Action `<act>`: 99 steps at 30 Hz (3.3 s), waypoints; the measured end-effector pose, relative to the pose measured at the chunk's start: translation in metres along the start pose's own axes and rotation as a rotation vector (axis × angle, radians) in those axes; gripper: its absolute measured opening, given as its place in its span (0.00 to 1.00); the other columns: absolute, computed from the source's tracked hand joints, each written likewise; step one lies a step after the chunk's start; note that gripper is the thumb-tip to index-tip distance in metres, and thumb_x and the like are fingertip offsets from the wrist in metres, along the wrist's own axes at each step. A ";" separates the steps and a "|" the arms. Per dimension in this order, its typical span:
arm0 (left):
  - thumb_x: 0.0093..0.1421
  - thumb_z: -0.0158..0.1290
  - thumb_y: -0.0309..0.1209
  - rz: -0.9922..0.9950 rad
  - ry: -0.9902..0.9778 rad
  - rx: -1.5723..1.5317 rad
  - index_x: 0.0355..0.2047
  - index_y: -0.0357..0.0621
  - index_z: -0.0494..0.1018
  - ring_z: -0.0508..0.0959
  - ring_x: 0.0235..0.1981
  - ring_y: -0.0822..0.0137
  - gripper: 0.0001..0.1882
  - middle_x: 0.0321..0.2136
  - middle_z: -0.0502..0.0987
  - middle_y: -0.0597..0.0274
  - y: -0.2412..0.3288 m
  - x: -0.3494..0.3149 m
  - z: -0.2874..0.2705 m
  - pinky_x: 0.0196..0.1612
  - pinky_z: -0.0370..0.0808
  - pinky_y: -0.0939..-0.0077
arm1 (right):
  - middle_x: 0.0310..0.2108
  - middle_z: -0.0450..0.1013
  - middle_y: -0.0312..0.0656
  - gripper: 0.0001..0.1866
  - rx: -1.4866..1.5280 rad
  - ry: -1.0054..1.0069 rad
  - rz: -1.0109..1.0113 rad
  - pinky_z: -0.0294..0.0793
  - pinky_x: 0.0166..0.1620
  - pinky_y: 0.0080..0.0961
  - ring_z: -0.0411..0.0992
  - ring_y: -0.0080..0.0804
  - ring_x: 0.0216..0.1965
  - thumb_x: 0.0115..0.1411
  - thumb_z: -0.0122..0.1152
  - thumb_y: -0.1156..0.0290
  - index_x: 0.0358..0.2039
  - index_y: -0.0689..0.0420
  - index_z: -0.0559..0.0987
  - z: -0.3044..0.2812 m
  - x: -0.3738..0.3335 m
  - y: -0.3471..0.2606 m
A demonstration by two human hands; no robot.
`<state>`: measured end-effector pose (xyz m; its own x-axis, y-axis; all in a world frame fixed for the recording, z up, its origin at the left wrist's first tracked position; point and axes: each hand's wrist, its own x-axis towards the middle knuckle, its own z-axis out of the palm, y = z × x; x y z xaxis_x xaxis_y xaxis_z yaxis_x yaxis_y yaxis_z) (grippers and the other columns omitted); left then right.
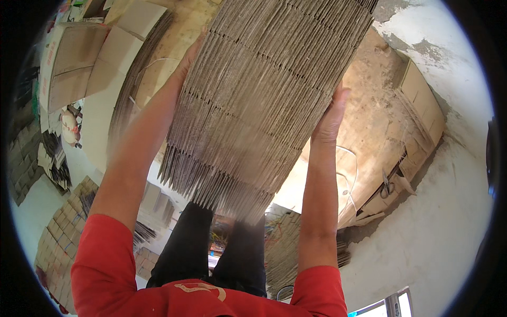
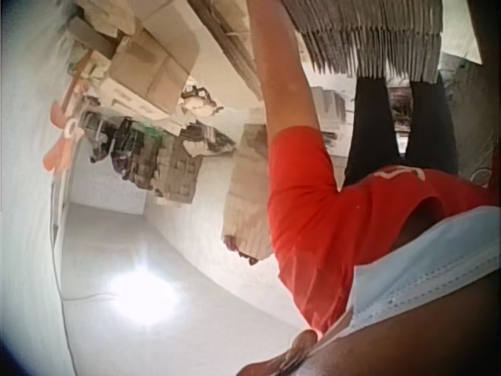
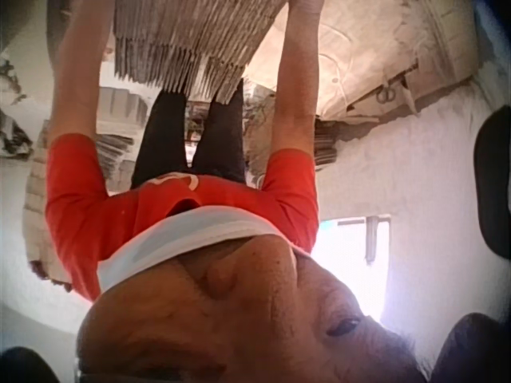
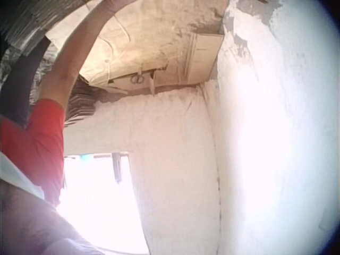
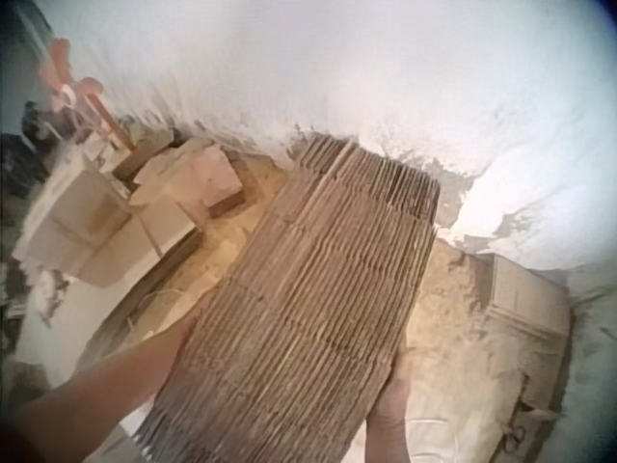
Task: The person gathers flat cardboard sheets, aligns them into a stack, and secures the bundle with white plastic ties. They use scissors to cut the ties and place the finished bundle on a nearby pile.
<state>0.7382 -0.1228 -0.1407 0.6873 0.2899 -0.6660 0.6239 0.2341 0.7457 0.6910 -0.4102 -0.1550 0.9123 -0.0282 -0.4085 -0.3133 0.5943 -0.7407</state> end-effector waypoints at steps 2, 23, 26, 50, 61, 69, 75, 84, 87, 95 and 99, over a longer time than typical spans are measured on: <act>0.59 0.45 0.61 0.028 -0.030 -0.009 0.54 0.38 0.69 0.73 0.48 0.62 0.38 0.49 0.73 0.52 -0.001 0.003 0.000 0.49 0.70 0.70 | 0.66 0.48 0.46 0.46 0.064 -0.041 -0.071 0.51 0.65 0.36 0.49 0.41 0.66 0.61 0.37 0.35 0.67 0.57 0.46 -0.001 -0.002 0.000; 0.59 0.45 0.61 -0.024 -0.357 0.246 0.54 0.38 0.68 0.72 0.49 0.62 0.38 0.50 0.72 0.51 -0.059 -0.089 -0.082 0.50 0.69 0.71 | 0.63 0.54 0.48 0.52 -0.252 0.169 0.000 0.66 0.56 0.26 0.59 0.38 0.60 0.48 0.59 0.81 0.68 0.54 0.39 0.005 -0.163 0.026; 0.59 0.46 0.61 -0.118 -0.340 0.164 0.54 0.38 0.68 0.72 0.49 0.63 0.38 0.50 0.72 0.51 -0.069 -0.089 -0.088 0.50 0.69 0.71 | 0.62 0.56 0.47 0.46 -0.209 0.083 -0.074 0.64 0.57 0.28 0.60 0.38 0.59 0.52 0.59 0.77 0.67 0.60 0.45 -0.008 -0.160 0.041; 0.30 0.71 0.39 0.244 -0.385 0.448 0.64 0.32 0.47 0.63 0.61 0.57 0.64 0.59 0.63 0.46 -0.085 -0.120 -0.074 0.63 0.57 0.72 | 0.62 0.54 0.56 0.44 -0.739 0.125 -0.067 0.49 0.64 0.35 0.52 0.40 0.64 0.56 0.58 0.64 0.65 0.66 0.46 -0.006 -0.173 0.015; 0.30 0.71 0.37 0.260 -0.391 0.432 0.65 0.34 0.46 0.62 0.61 0.58 0.64 0.59 0.63 0.48 -0.080 -0.129 -0.062 0.62 0.58 0.71 | 0.68 0.41 0.49 0.46 -1.966 -0.443 -0.711 0.29 0.68 0.48 0.35 0.41 0.70 0.59 0.50 0.44 0.66 0.63 0.47 0.149 0.021 -0.052; 0.29 0.71 0.37 0.219 -0.400 0.390 0.64 0.34 0.47 0.62 0.61 0.57 0.64 0.58 0.64 0.48 -0.063 -0.131 -0.063 0.62 0.58 0.69 | 0.69 0.38 0.48 0.45 -2.087 -0.504 -0.597 0.29 0.68 0.45 0.32 0.40 0.70 0.61 0.44 0.41 0.66 0.61 0.46 0.137 0.045 -0.023; 0.28 0.72 0.38 0.222 -0.373 0.492 0.64 0.34 0.47 0.62 0.61 0.57 0.65 0.58 0.63 0.47 -0.065 -0.132 -0.067 0.63 0.57 0.69 | 0.68 0.40 0.49 0.44 -2.029 -0.426 -0.671 0.29 0.68 0.47 0.33 0.41 0.70 0.61 0.42 0.41 0.66 0.61 0.46 0.147 0.049 -0.017; 0.29 0.71 0.33 0.204 -0.388 0.403 0.65 0.36 0.48 0.64 0.59 0.60 0.63 0.58 0.65 0.53 -0.070 -0.127 -0.067 0.62 0.59 0.71 | 0.69 0.41 0.45 0.40 -1.939 -0.335 -0.709 0.28 0.68 0.48 0.33 0.39 0.70 0.64 0.41 0.46 0.66 0.60 0.47 0.130 0.036 -0.036; 0.29 0.71 0.31 0.182 -0.405 0.338 0.65 0.37 0.48 0.64 0.59 0.61 0.62 0.58 0.65 0.54 -0.069 -0.125 -0.068 0.62 0.59 0.71 | 0.68 0.43 0.46 0.41 -2.041 0.022 -0.581 0.29 0.68 0.46 0.36 0.38 0.70 0.62 0.45 0.46 0.66 0.60 0.48 0.102 0.011 -0.093; 0.29 0.70 0.30 0.189 -0.449 0.268 0.64 0.35 0.50 0.65 0.58 0.61 0.60 0.56 0.66 0.54 -0.064 -0.127 -0.058 0.61 0.60 0.68 | 0.68 0.44 0.48 0.41 -2.082 -0.092 -0.549 0.29 0.68 0.43 0.34 0.38 0.70 0.62 0.46 0.46 0.65 0.61 0.49 -0.005 0.002 -0.088; 0.28 0.72 0.33 0.211 -0.423 0.313 0.63 0.36 0.52 0.64 0.58 0.60 0.60 0.56 0.66 0.55 -0.065 -0.129 -0.062 0.61 0.59 0.68 | 0.60 0.60 0.54 0.36 -1.682 0.416 -0.670 0.55 0.63 0.39 0.59 0.42 0.62 0.59 0.58 0.60 0.63 0.61 0.57 -0.032 0.000 -0.115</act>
<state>0.5864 -0.1177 -0.1019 0.8583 -0.1112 -0.5010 0.4928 -0.0934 0.8651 0.7185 -0.5041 -0.0864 0.9451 -0.2177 0.2437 -0.1096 -0.9137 -0.3913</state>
